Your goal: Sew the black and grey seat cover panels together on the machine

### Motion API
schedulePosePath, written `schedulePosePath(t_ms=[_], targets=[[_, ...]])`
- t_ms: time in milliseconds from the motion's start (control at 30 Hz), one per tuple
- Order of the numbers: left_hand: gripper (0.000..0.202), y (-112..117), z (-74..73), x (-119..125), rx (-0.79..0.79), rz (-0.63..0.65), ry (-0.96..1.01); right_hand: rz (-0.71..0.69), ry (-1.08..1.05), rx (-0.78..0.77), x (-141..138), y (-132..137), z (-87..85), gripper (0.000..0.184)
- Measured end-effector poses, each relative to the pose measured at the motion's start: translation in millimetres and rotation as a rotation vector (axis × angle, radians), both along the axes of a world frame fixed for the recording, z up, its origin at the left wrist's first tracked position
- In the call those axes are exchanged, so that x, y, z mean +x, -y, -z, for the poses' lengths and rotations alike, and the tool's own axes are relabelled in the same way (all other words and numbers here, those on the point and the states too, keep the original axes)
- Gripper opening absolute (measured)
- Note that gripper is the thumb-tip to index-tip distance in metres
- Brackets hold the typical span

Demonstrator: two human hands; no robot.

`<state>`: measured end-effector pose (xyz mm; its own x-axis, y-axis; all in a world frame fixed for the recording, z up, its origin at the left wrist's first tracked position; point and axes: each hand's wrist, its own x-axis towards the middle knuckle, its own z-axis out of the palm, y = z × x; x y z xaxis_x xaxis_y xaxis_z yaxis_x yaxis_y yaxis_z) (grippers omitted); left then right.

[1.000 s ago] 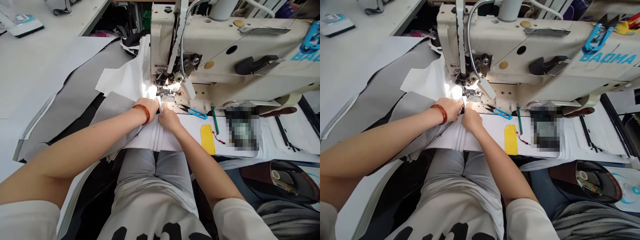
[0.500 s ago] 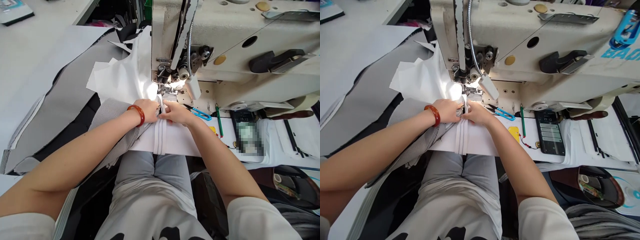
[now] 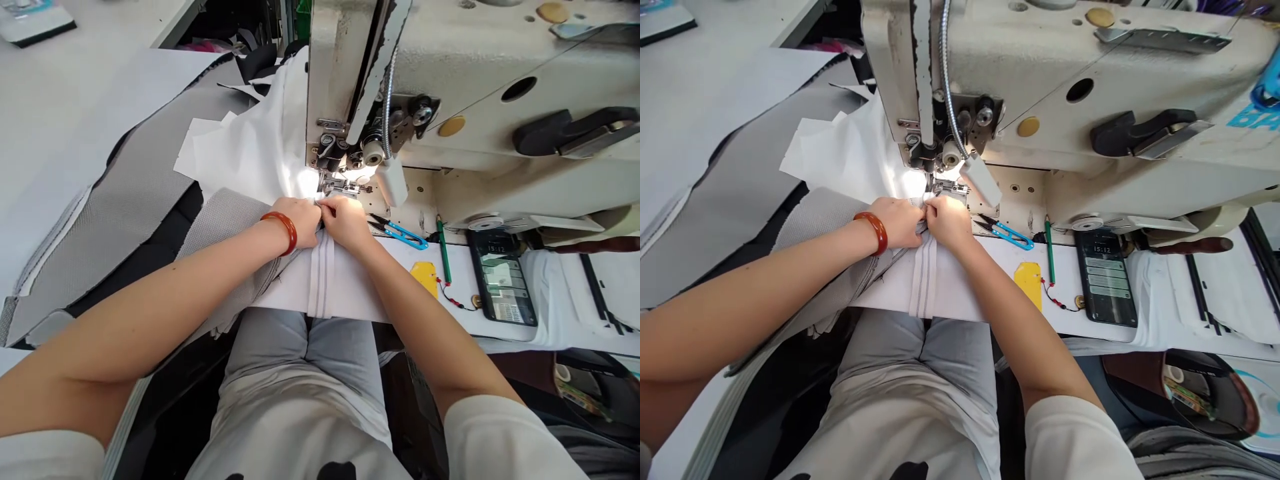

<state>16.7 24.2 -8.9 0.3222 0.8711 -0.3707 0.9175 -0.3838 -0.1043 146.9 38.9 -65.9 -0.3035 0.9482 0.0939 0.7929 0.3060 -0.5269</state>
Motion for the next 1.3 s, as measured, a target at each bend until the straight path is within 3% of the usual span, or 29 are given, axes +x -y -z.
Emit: schedulePosePath(t_ms=[100, 200, 267, 333, 400, 433, 533, 733, 867, 967, 1067, 1167, 1300], targets=[[0.038, -7.2, -2.9, 2.1, 0.007, 0.025, -0.033, 0.048, 0.059, 0.065, 2.4, 31.1, -14.7, 0.035], [0.039, -13.6, -6.6, 4.0, -0.001, 0.038, -0.092, 0.028, -0.215, 0.11, 3.5, 86.7, -25.6, 0.034], [0.04, -17.4, -9.1, 3.7, -0.018, 0.064, -0.139, -0.012, -0.547, -0.142, 0.4, 120.9, -28.4, 0.029], [0.043, -21.5, -11.9, 1.4, -0.047, 0.107, -0.169, -0.004, -0.855, -0.549, -6.9, 140.1, -29.1, 0.036], [0.051, -25.9, -15.5, -2.3, -0.088, 0.153, -0.171, 0.059, -1.11, -0.888, -16.5, 141.4, -29.9, 0.063], [0.054, -28.1, -17.7, -4.1, -0.102, 0.17, -0.167, 0.094, -1.22, -0.986, -21.1, 136.8, -30.9, 0.075], [0.055, -32.8, -25.2, -6.5, -0.094, 0.167, -0.161, 0.146, -1.437, -1.058, -33.3, 115.9, -34.1, 0.089], [0.042, -27.4, -35.2, 8.2, -0.016, 0.026, -0.127, 0.148, -1.611, -0.952, -73.7, 92.5, -25.8, 0.064], [0.042, -14.8, -25.7, 13.9, 0.025, -0.012, -0.138, 0.191, -1.598, -0.895, -96.9, 87.4, -17.2, 0.034], [0.046, -5.7, -11.8, 4.8, 0.054, -0.016, -0.1, 0.079, -1.383, -0.875, -80.3, 92.1, -20.0, 0.023], [0.044, -1.1, -0.1, -7.3, 0.074, -0.024, -0.028, -0.053, -0.619, -0.518, -45.4, 93.6, -30.8, 0.011], [0.033, 0.8, 5.9, -13.7, 0.104, -0.02, 0.027, -0.003, 0.078, -0.13, -21.6, 81.0, -37.1, 0.024], [0.035, 2.9, 6.8, -17.7, 0.154, -0.037, 0.143, -0.029, 0.383, 0.074, -16.6, 52.4, -26.0, 0.035]])
